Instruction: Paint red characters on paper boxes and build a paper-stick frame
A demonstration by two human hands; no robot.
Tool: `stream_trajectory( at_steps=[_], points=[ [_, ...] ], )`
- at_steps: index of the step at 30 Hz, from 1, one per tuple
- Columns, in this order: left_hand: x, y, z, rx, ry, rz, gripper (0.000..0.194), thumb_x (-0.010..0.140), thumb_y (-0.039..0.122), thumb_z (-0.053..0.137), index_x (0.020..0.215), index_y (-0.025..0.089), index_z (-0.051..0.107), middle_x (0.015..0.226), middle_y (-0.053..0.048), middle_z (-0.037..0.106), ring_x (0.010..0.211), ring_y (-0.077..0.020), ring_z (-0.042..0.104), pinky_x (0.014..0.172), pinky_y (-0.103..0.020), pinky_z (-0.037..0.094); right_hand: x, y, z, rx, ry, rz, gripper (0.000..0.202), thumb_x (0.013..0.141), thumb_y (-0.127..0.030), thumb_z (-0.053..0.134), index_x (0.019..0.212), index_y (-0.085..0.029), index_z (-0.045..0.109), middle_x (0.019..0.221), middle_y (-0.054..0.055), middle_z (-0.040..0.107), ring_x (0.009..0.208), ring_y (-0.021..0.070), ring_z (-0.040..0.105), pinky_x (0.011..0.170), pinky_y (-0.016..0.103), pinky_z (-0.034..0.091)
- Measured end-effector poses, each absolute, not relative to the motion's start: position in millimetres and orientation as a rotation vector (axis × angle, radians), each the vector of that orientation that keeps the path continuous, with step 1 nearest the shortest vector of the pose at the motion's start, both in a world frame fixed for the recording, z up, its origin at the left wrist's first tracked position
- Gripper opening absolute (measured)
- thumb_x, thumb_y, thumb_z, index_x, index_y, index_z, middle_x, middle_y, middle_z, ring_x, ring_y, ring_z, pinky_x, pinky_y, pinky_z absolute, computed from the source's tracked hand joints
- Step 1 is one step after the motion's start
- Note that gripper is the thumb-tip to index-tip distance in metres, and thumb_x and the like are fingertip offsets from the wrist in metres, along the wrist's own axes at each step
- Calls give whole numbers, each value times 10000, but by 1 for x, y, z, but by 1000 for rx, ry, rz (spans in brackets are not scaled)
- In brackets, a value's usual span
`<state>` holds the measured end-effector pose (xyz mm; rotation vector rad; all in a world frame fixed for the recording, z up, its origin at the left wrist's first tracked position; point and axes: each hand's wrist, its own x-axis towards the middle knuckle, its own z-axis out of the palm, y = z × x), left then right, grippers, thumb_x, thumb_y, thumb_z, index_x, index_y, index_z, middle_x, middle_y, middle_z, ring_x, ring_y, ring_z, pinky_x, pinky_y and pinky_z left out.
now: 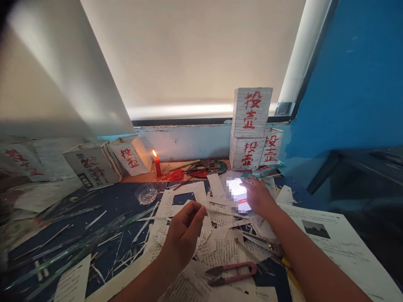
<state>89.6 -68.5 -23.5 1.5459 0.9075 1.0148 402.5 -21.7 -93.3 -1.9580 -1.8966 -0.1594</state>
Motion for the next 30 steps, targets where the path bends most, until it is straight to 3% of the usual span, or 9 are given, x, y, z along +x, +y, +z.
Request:
stream_trajectory(
  at_steps=[4,9,22,30],
  points=[
    [90,-69,-23,1546,904,1025,308,952,464,528,790,202,539,536,63,362,488,-110,327,462,-227,239,405,-22,-90,-1967,-1899,-170,500,867,-124,449,1279,-254,699,1328,120,631,1216,318,567,1024,479,444],
    [91,-68,-24,1544,900,1029,304,953,454,530,782,203,531,542,64,359,494,-108,322,466,-227,236,408,-23,-86,-1974,-1920,-181,469,834,-98,467,1147,-269,772,1320,100,634,1238,320,552,1046,484,429],
    [91,-69,-23,1566,907,1020,306,965,446,516,785,198,529,554,62,364,504,-105,331,479,-236,240,401,-23,-87,-1949,-1911,-188,509,887,-111,419,1318,-213,668,1331,148,619,1222,315,565,1018,467,449],
    [90,-68,-22,1563,906,1019,306,968,446,514,796,194,530,551,67,359,501,-100,332,483,-235,238,399,-24,-80,-1967,-1904,-187,447,899,-152,434,1222,-227,733,1321,138,625,1222,319,562,991,452,461]
  ],
)
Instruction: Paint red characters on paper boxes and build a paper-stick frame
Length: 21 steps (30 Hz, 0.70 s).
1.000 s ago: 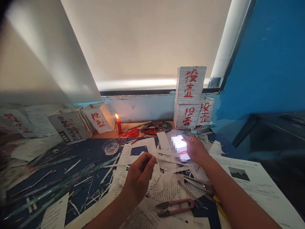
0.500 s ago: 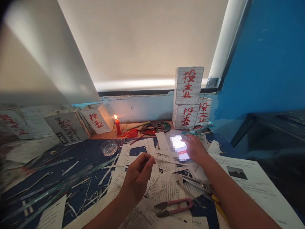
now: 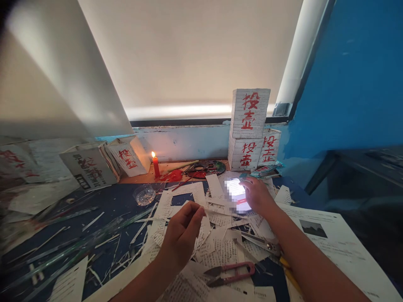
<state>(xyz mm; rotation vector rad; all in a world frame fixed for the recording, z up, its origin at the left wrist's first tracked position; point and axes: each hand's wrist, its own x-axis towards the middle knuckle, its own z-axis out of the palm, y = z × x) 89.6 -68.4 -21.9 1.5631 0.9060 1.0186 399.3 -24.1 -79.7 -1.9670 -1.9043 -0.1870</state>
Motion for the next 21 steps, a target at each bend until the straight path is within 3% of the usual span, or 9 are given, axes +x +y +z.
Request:
stream_trajectory(
  at_steps=[4,10,17,21],
  points=[
    [90,-69,-23,1556,899,1018,306,969,448,515,799,193,532,547,71,358,500,-98,329,483,-233,238,400,-26,-77,-1973,-1912,-190,407,870,-133,474,1101,-233,793,1336,135,620,1233,329,555,1046,467,416],
    [90,-69,-23,1559,886,1016,314,970,452,516,795,191,530,565,70,364,509,-95,326,488,-229,247,400,-24,-82,-1994,-1914,-205,490,880,-102,445,1267,-237,715,1316,145,627,1224,325,560,1016,476,444],
    [89,-69,-22,1574,906,1015,307,969,440,512,789,192,526,546,70,363,504,-100,331,490,-235,246,404,-25,-82,-1978,-1931,-221,454,845,-81,481,1141,-247,782,1314,126,635,1216,317,567,1048,469,421],
    [89,-69,-22,1580,901,1018,312,971,448,511,794,191,530,557,68,370,508,-98,339,494,-233,254,403,-25,-85,-1969,-1935,-227,509,848,-71,463,1248,-242,726,1297,138,646,1198,314,582,1027,478,438]
  ],
)
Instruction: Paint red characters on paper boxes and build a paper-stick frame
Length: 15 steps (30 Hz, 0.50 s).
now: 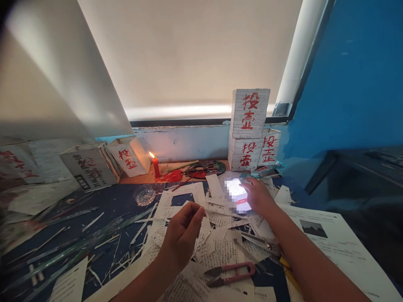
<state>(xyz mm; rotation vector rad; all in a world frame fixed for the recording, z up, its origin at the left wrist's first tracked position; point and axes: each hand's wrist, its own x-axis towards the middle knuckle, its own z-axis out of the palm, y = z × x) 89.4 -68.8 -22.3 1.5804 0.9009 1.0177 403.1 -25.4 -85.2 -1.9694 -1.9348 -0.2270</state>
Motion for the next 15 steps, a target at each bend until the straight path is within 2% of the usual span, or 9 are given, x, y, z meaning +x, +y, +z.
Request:
stream_trajectory(
  at_steps=[3,9,15],
  points=[
    [89,-68,-22,1581,901,1021,310,971,444,514,791,192,529,558,69,362,511,-98,335,493,-233,253,405,-24,-86,-1958,-1931,-235,504,856,-82,463,1262,-242,717,1308,131,646,1204,309,582,1020,469,449],
    [89,-69,-23,1577,907,1012,314,972,452,509,796,193,531,553,66,376,506,-98,339,487,-233,249,411,-21,-88,-1943,-1934,-230,460,827,-64,484,1111,-250,794,1295,119,660,1194,318,591,1013,474,457],
    [89,-70,-21,1571,904,1014,305,970,443,512,796,194,531,550,68,368,501,-99,336,482,-234,244,411,-22,-87,-1928,-1931,-226,513,816,-50,472,1183,-256,765,1293,123,663,1185,320,599,1020,485,453]
  ],
)
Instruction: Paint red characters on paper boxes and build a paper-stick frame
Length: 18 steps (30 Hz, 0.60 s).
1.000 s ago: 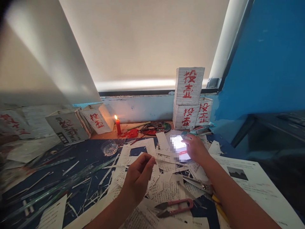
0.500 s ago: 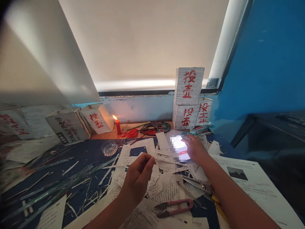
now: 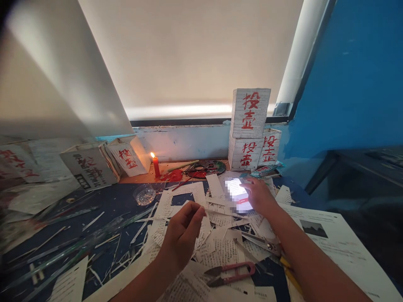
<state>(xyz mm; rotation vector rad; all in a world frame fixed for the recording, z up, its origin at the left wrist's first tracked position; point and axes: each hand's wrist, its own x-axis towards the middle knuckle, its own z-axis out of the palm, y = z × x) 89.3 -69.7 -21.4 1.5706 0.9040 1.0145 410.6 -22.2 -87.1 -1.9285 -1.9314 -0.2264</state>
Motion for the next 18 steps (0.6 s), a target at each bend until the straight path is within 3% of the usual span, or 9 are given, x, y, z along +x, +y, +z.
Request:
stream_trajectory(
  at_steps=[10,18],
  points=[
    [89,-69,-21,1575,906,1022,302,966,442,514,795,193,533,550,65,368,502,-101,338,476,-231,248,406,-27,-76,-1914,-1949,-217,446,826,-77,482,1078,-240,811,1301,137,658,1149,325,609,980,468,481],
    [90,-70,-19,1572,906,1020,307,961,439,519,777,193,524,549,61,373,502,-103,340,473,-231,252,406,-36,-62,-1943,-1965,-264,377,778,-95,537,943,-243,842,1302,117,669,1179,353,566,1025,522,437]
  ],
)
